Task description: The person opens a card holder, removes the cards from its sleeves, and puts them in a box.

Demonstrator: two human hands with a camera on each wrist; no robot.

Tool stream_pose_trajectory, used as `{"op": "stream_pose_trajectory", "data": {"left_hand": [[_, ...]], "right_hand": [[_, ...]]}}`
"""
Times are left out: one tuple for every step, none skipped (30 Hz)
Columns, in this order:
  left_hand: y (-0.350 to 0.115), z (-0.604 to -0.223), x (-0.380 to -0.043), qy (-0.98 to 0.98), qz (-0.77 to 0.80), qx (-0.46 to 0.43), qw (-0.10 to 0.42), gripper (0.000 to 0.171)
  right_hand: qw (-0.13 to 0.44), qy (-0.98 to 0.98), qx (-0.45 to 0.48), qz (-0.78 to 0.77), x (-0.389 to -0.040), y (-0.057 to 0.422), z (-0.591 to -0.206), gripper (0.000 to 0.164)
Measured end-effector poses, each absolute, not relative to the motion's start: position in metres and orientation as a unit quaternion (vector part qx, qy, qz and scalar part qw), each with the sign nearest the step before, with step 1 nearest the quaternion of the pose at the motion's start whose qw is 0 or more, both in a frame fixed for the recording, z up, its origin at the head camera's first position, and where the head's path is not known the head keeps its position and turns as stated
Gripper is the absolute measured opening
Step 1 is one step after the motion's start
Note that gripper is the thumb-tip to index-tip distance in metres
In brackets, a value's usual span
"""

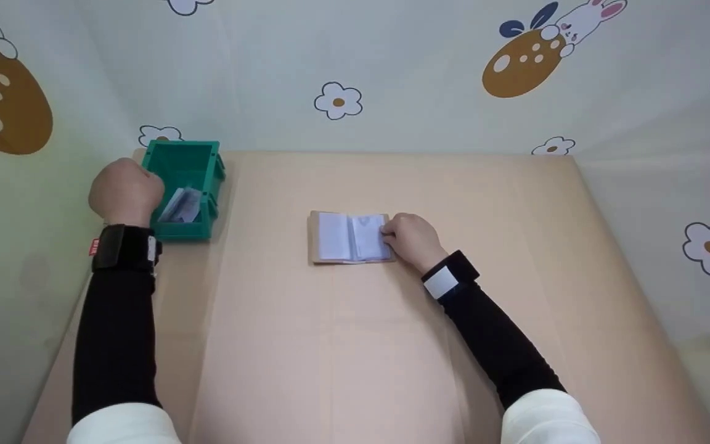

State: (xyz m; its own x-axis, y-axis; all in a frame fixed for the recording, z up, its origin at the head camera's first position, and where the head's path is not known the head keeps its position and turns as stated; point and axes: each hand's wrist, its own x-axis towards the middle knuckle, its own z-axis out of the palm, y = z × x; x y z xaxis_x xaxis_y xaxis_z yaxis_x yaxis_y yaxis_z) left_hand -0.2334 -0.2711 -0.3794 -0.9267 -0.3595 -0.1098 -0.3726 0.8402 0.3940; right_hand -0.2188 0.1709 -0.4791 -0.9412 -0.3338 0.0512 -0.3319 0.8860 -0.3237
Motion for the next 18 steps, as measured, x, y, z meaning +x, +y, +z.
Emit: {"op": "stream_pose_trajectory", "data": {"left_hand": [[-0.271, -0.38, -0.234, 0.959, 0.208, -0.192, 0.016, 0.027], [-0.27, -0.38, -0.234, 0.959, 0.209, -0.193, 0.018, 0.028], [-0.27, -0.381, -0.234, 0.958, 0.211, -0.192, 0.017, 0.028], [-0.27, -0.381, -0.234, 0.958, 0.214, -0.19, 0.017, 0.028], [-0.269, -0.381, -0.234, 0.958, 0.216, -0.189, 0.018, 0.029], [-0.269, -0.38, -0.234, 0.958, 0.217, -0.187, 0.016, 0.029], [-0.269, -0.38, -0.233, 0.957, 0.22, -0.186, 0.015, 0.029], [-0.269, -0.38, -0.233, 0.957, 0.223, -0.185, 0.015, 0.029], [-0.269, -0.38, -0.233, 0.957, 0.224, -0.184, 0.014, 0.029], [-0.269, -0.38, -0.232, 0.956, 0.227, -0.184, 0.015, 0.029], [-0.268, -0.38, -0.232, 0.956, 0.228, -0.183, 0.014, 0.029], [-0.267, -0.38, -0.231, 0.956, 0.229, -0.182, 0.011, 0.029], [-0.266, -0.38, -0.231, 0.956, 0.231, -0.18, 0.008, 0.03], [-0.264, -0.38, -0.23, 0.957, 0.231, -0.176, 0.003, 0.03], [-0.262, -0.38, -0.229, 0.958, 0.231, -0.171, -0.001, 0.032], [-0.26, -0.38, -0.228, 0.959, 0.23, -0.165, -0.007, 0.033], [-0.256, -0.38, -0.227, 0.96, 0.23, -0.157, -0.014, 0.034], [-0.253, -0.38, -0.226, 0.962, 0.23, -0.149, -0.021, 0.035]], "right_hand": [[0.004, 0.971, -0.172, -0.166, -0.219, 0.171, -0.478, 0.018], [0.005, 0.971, -0.172, -0.165, -0.219, 0.171, -0.478, 0.019], [0.005, 0.971, -0.172, -0.165, -0.219, 0.171, -0.477, 0.019], [0.006, 0.971, -0.172, -0.166, -0.218, 0.171, -0.477, 0.019], [0.006, 0.971, -0.172, -0.166, -0.218, 0.171, -0.477, 0.019], [0.006, 0.971, -0.171, -0.166, -0.218, 0.171, -0.476, 0.019], [0.005, 0.971, -0.171, -0.166, -0.218, 0.171, -0.476, 0.019], [0.004, 0.971, -0.171, -0.167, -0.218, 0.171, -0.476, 0.019], [0.004, 0.971, -0.172, -0.168, -0.218, 0.171, -0.476, 0.018], [0.003, 0.971, -0.173, -0.167, -0.218, 0.171, -0.477, 0.018], [0.002, 0.97, -0.174, -0.167, -0.219, 0.171, -0.477, 0.018], [0.0, 0.97, -0.175, -0.167, -0.219, 0.171, -0.477, 0.018], [-0.001, 0.97, -0.177, -0.166, -0.219, 0.171, -0.478, 0.018], [-0.002, 0.97, -0.178, -0.166, -0.219, 0.171, -0.478, 0.017], [-0.004, 0.97, -0.179, -0.166, -0.219, 0.171, -0.478, 0.017], [-0.005, 0.97, -0.181, -0.165, -0.219, 0.172, -0.479, 0.017], [-0.006, 0.969, -0.182, -0.166, -0.219, 0.172, -0.479, 0.017], [-0.008, 0.969, -0.184, -0.166, -0.219, 0.172, -0.479, 0.016]]}}
